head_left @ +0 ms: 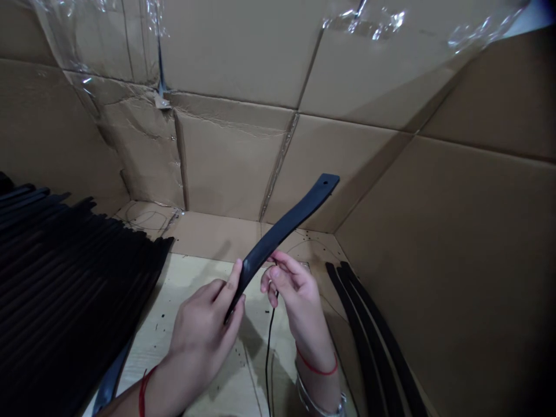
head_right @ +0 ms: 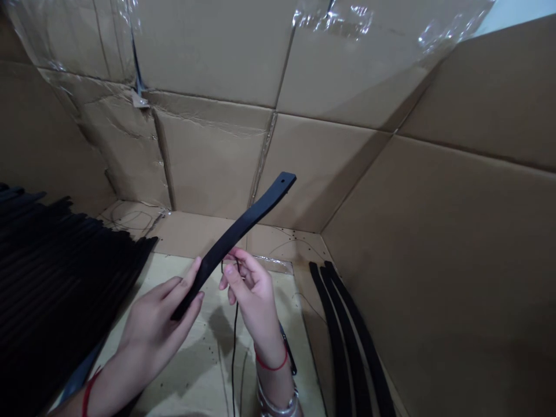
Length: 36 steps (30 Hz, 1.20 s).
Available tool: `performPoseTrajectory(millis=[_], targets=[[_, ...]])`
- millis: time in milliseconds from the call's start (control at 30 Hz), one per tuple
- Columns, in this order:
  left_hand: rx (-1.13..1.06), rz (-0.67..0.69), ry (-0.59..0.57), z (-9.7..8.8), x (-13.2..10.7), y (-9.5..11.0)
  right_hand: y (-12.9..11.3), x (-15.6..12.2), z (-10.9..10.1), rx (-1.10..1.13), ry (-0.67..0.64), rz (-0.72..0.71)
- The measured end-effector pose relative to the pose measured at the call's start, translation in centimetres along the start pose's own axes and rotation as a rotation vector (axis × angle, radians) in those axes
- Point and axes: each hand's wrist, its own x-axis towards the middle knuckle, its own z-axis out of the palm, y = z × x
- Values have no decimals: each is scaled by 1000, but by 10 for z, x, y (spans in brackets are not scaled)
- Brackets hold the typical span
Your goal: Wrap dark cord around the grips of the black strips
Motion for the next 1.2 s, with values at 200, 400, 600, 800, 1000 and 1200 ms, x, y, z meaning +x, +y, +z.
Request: performPoseTrajectory(millis=[200,400,600,800,1000,1200], targets=[[-87,-43,-76,4,-2,3,5,1,2,-47,96,-29],[-350,-41,-134,-1,2,-3,5,3,1,-24,82,-7],[-510,-164,-262,-11,7,1,4,1,1,-20,107,1],[-575,-270,-370,-17,11,-1,5,-1,-1,-2,118,20],[-371,-306,-131,-36,15,-17,4,1,-3,39,388,-117],[-619,-291,-460,-44,11,-10,0,7,-8,123,586,-238]])
